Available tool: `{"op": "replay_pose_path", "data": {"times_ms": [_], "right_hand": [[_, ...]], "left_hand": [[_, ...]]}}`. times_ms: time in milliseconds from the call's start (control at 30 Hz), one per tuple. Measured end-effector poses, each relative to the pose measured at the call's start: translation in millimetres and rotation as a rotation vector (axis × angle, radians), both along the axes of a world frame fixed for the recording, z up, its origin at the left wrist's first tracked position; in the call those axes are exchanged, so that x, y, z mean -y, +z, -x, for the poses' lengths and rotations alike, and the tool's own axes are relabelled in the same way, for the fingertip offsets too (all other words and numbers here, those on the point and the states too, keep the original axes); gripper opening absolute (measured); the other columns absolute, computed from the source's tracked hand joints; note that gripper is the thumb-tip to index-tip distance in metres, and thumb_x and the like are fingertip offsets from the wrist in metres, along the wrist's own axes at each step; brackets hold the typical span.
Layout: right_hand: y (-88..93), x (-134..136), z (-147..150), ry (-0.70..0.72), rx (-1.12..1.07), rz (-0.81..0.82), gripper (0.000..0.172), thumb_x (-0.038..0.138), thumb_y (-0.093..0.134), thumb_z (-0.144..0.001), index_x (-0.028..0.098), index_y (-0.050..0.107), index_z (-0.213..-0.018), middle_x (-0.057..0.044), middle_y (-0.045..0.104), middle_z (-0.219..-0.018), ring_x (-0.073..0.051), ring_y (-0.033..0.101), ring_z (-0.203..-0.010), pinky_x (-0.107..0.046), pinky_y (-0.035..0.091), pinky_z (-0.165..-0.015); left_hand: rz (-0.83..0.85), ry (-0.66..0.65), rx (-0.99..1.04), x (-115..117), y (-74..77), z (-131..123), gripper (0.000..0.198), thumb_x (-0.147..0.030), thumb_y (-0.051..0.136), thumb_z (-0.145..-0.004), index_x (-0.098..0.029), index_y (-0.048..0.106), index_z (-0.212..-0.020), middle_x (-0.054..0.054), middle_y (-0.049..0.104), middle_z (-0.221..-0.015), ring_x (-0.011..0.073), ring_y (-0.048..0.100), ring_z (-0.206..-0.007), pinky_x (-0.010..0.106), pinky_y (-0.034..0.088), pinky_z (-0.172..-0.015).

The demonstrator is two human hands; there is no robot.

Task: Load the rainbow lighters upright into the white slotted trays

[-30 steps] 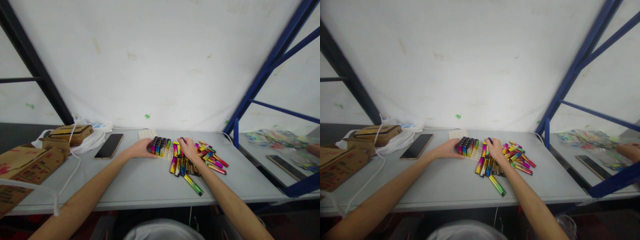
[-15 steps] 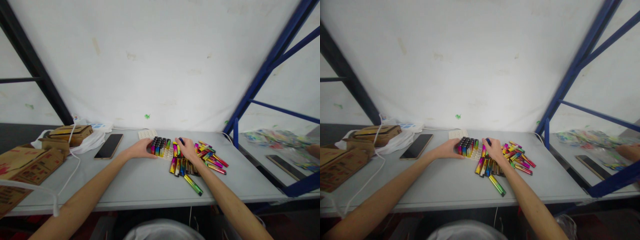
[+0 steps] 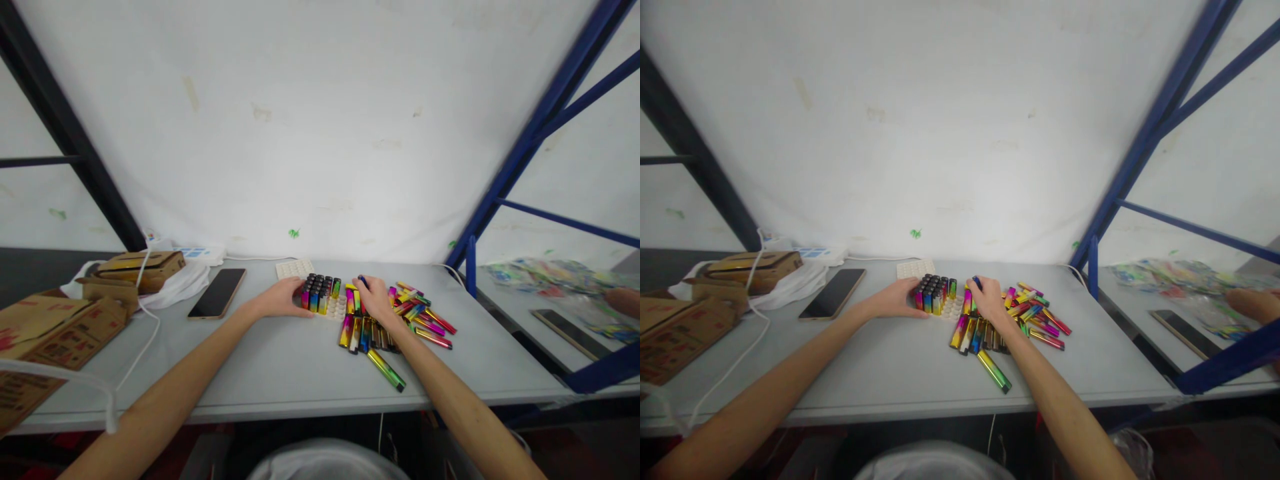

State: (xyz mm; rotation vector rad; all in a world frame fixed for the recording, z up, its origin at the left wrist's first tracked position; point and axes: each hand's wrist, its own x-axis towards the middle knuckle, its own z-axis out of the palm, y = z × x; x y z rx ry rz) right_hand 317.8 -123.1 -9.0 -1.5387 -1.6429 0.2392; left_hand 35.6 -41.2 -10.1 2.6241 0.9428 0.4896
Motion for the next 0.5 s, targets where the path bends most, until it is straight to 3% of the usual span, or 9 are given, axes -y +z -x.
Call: {"op": "replay_pose_path", "data": {"times_ms": [167, 300, 433, 500], "right_hand": [[0.8, 2.1, 0.8, 0.043, 0.061, -0.004, 0.047, 0.058, 0.044, -0.102, 0.025, 0.042, -0.068, 0.004, 0.045, -0.058, -0.016, 0.045, -0.058, -0.030, 0.028, -0.060], [0.0, 2.3, 1.0, 0.114, 0.099, -0.058, 0.040, 0.054, 0.039, -0.107, 0.025, 0.047, -0.081, 0.002, 0.053, -0.068, -0.019, 0.052, -0.064, -0.031, 0.036, -0.064], [-0.3, 1.3, 0.7, 0.162, 0.155, -0.190, 0.039, 0.050, 0.038, -0.109, 0.025, 0.047, -0.081, -0.004, 0.060, -0.083, -0.021, 0.058, -0.079, -0.033, 0.043, -0.075], [0.5, 1.6, 0.3, 0.173, 0.157, -0.191, 0.041, 0.052, 0.038, -0.109, 0.024, 0.047, -0.080, -0.003, 0.059, -0.080, -0.021, 0.057, -0.076, -0.032, 0.042, -0.074]], "left_hand": [[0.014, -0.017, 0.019, 0.0, 0.4, -0.3, 0.076, -0.074, 0.083, -0.067, -0.016, 0.072, -0.115, 0.013, 0.076, -0.118, 0.0372, 0.071, -0.109, 0.044, 0.055, -0.100], [0.007, -0.016, 0.015, -0.1, 0.6, -0.5, 0.076, -0.074, 0.083, -0.067, -0.016, 0.072, -0.115, 0.013, 0.076, -0.117, 0.0371, 0.071, -0.108, 0.043, 0.055, -0.099], [-0.006, -0.029, 0.016, 1.0, 1.6, -0.6, 0.071, -0.071, 0.084, -0.068, -0.017, 0.072, -0.113, 0.012, 0.076, -0.117, 0.0350, 0.071, -0.105, 0.042, 0.055, -0.099], [-0.007, -0.032, 0.016, 1.7, 2.4, -0.6, 0.069, -0.070, 0.084, -0.069, -0.018, 0.072, -0.113, 0.011, 0.076, -0.116, 0.0344, 0.071, -0.105, 0.041, 0.055, -0.098]]}}
